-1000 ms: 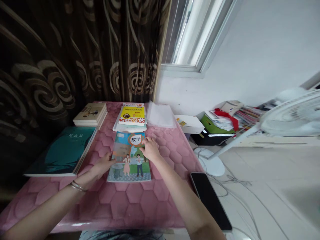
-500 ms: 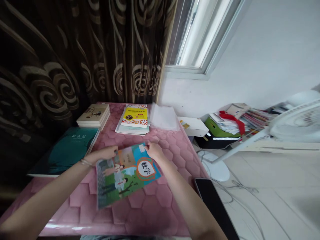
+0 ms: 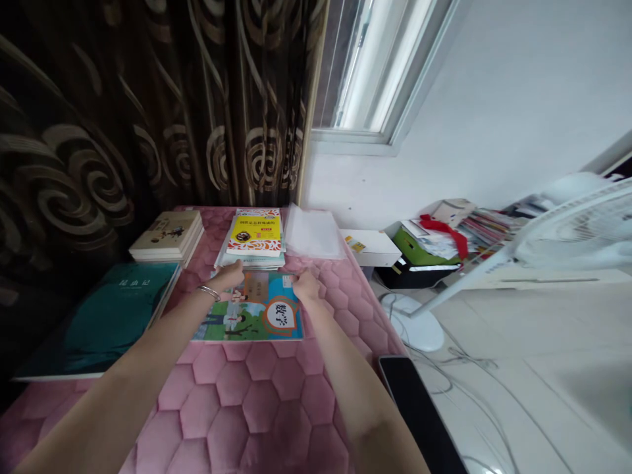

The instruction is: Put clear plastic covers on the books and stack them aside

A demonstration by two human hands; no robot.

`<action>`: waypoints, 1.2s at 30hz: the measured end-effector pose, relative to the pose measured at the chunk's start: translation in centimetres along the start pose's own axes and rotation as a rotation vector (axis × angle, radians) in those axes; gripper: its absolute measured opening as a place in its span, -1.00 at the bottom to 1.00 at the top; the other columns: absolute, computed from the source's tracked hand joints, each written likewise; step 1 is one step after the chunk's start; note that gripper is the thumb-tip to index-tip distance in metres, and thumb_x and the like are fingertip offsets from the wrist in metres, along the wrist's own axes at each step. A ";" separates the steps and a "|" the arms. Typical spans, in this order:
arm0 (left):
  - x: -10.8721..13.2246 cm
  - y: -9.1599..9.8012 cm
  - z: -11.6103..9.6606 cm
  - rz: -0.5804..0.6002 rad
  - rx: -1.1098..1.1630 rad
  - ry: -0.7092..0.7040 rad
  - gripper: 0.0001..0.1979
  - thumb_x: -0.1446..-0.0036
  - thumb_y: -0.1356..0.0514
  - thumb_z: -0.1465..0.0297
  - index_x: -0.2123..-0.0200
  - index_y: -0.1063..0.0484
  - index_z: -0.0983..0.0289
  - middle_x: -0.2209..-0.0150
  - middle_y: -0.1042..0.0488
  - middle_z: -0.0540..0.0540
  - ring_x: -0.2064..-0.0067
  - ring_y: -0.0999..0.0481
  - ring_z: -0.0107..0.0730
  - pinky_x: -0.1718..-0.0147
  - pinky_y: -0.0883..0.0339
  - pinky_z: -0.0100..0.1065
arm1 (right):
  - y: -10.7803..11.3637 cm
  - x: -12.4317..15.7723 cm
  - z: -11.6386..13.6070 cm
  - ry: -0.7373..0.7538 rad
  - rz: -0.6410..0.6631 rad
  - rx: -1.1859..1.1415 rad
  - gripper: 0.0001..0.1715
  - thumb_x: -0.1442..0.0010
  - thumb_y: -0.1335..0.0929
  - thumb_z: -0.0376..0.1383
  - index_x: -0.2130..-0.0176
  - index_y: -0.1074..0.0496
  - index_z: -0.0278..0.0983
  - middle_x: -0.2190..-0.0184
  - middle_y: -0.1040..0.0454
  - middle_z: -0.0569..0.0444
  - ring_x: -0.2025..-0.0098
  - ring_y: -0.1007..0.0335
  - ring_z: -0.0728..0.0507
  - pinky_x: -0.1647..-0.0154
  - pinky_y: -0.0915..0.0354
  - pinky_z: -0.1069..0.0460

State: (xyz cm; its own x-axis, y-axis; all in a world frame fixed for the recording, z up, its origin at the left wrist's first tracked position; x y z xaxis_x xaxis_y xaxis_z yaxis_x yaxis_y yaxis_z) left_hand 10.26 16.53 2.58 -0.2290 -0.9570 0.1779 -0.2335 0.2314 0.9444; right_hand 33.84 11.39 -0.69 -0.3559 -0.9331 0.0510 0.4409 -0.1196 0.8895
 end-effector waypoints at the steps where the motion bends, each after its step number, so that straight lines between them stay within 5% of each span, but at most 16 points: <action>1: 0.2 -0.1 0.0 -0.045 -0.009 -0.004 -0.64 -0.25 -0.17 0.29 -0.06 -0.34 0.31 -0.04 -0.41 0.20 -0.01 -0.45 -0.16 0.02 -0.36 -0.02 | 0.0 -0.1 0.1 -0.006 -0.007 -0.001 -0.60 -0.27 -0.27 -0.17 -0.03 -0.39 -0.31 0.13 -0.56 -0.14 0.07 -0.51 -0.23 0.12 -0.34 -0.03; 6: 3.0 -0.5 0.8 -0.297 -0.034 -0.033 -0.63 -0.25 -0.06 0.44 -0.11 -0.28 0.40 -0.15 -0.27 0.43 -0.24 -0.15 0.15 -0.17 0.02 0.18 | 0.0 -0.3 0.7 0.000 -0.036 0.022 -0.53 -0.26 -0.27 -0.23 -0.09 -0.33 -0.42 0.08 -0.49 -0.31 0.03 -0.47 -0.34 0.04 -0.32 -0.15; 10: 5.4 -0.8 3.8 -0.376 0.011 -0.041 -0.62 -0.23 -0.08 0.37 -0.12 -0.31 0.25 -0.20 -0.23 0.29 -0.21 -0.20 0.04 -0.17 -0.07 0.05 | 0.4 0.5 1.5 0.083 -0.090 0.036 -0.47 -0.24 -0.28 -0.26 -0.14 -0.30 -0.45 -0.07 -0.36 -0.39 -0.04 -0.41 -0.35 0.00 -0.30 -0.15; 15: 9.0 -0.8 8.9 -0.421 0.102 -0.005 -0.72 -0.17 -0.14 0.39 0.04 -0.44 0.28 0.03 -0.40 0.22 -0.08 -0.37 -0.15 -0.13 -0.23 -0.17 | 0.7 4.7 0.9 0.294 -0.108 -0.002 -0.55 -0.24 -0.29 -0.29 -0.12 -0.40 -0.18 -0.06 -0.38 -0.08 -0.10 -0.35 -0.18 -0.13 -0.24 -0.03; 18: 11.6 -1.4 10.4 -0.425 0.148 -0.039 -0.76 -0.16 -0.15 0.40 0.10 -0.50 0.26 0.12 -0.44 0.16 0.02 -0.45 -0.26 -0.08 -0.30 -0.29 | 0.3 8.1 -0.6 0.489 -0.113 0.007 -0.62 -0.24 -0.30 -0.28 -0.04 -0.49 -0.10 -0.10 -0.37 -0.02 -0.13 -0.30 -0.19 -0.18 -0.20 -0.08; 21: 13.2 -1.6 10.9 -0.447 0.216 -0.097 -0.75 -0.17 -0.14 0.37 0.11 -0.53 0.21 0.09 -0.43 0.14 0.00 -0.44 -0.26 -0.12 -0.28 -0.27 | -0.2 10.1 -2.7 0.534 -0.156 0.065 -0.64 -0.30 -0.25 -0.24 -0.02 -0.51 -0.06 -0.16 -0.35 -0.03 -0.16 -0.27 -0.24 -0.17 -0.20 -0.19; 28: 12.5 -1.1 11.2 -0.331 0.300 -0.093 -0.73 -0.08 -0.22 0.35 0.12 -0.56 0.20 0.16 -0.39 0.10 0.05 -0.45 -0.28 -0.06 -0.32 -0.29 | -0.2 10.2 -3.7 0.458 -0.164 0.111 -0.65 -0.31 -0.27 -0.20 -0.04 -0.49 0.03 -0.21 -0.32 -0.01 -0.21 -0.22 -0.27 -0.17 -0.18 -0.26; 36: 12.7 -0.6 10.9 -0.350 0.250 -0.100 -0.77 -0.09 -0.22 0.38 0.17 -0.57 0.22 0.14 -0.41 0.13 0.02 -0.44 -0.23 -0.08 -0.30 -0.25 | -0.1 9.8 -3.7 0.427 -0.152 0.087 -0.65 -0.29 -0.29 -0.20 -0.03 -0.49 0.05 -0.22 -0.32 0.02 -0.20 -0.23 -0.26 -0.17 -0.17 -0.24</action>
State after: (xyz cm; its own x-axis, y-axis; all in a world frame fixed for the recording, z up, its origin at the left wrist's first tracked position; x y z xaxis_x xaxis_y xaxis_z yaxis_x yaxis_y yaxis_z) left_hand -2.76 6.12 1.26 -0.1824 -0.9666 -0.1802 -0.5318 -0.0572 0.8450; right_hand 33.37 0.99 -1.99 -0.0315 -0.9654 -0.2588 0.3323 -0.2543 0.9082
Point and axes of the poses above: each hand's wrist, its own x-axis away from the middle knuckle, its own y-axis out of the back of the hand, z = x × y, the point moved 7 cm from there along -x, towards the middle knuckle
